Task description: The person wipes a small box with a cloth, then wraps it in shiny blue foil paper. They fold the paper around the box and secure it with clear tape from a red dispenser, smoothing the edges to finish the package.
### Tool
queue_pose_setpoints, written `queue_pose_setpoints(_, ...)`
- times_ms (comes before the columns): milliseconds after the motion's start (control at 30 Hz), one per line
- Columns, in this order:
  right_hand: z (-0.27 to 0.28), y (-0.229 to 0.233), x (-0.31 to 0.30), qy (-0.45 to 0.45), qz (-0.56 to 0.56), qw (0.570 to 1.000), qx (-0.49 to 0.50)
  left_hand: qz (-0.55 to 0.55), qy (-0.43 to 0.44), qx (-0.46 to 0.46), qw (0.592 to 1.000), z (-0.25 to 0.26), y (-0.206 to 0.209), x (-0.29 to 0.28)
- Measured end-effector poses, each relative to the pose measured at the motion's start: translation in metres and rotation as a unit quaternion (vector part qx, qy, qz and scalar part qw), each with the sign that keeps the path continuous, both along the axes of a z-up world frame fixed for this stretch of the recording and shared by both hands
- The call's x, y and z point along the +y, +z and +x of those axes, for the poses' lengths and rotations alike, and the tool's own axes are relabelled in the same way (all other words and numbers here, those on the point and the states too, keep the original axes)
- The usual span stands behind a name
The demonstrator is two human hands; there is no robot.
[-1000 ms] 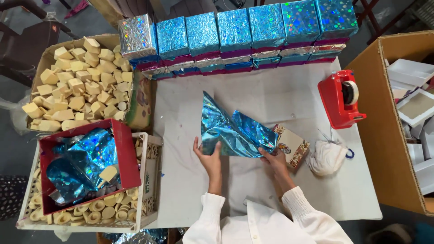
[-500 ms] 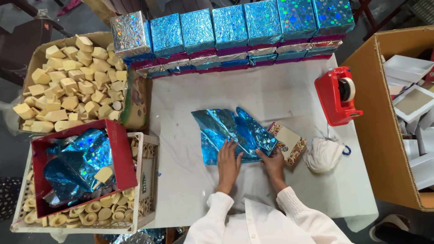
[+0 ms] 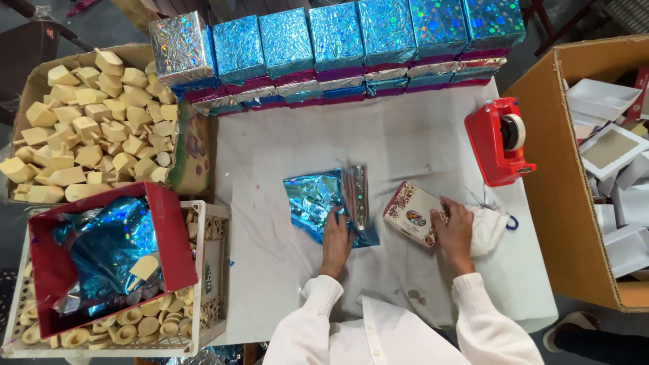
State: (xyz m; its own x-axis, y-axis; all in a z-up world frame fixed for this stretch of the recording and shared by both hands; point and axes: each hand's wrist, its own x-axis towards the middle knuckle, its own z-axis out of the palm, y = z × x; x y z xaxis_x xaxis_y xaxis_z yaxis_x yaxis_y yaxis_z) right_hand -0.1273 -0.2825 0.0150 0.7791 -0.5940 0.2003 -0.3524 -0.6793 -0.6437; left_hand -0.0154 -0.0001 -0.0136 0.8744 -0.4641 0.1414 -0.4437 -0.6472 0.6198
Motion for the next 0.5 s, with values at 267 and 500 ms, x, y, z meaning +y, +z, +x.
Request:
queue_pose_setpoints(267,0.012,-0.016,-0.037,-0.022,0.258,0.953,0.158,-0.019,-0.054,0.031,0.998,-0.002,0.004,-0.001)
queue_pose_setpoints(500,0.003,-0.03,-0.06,-0.002,0.363,0.895,0.26,-0.052,-0.04,0.016,0.998,-0.009,0.004,-0.002)
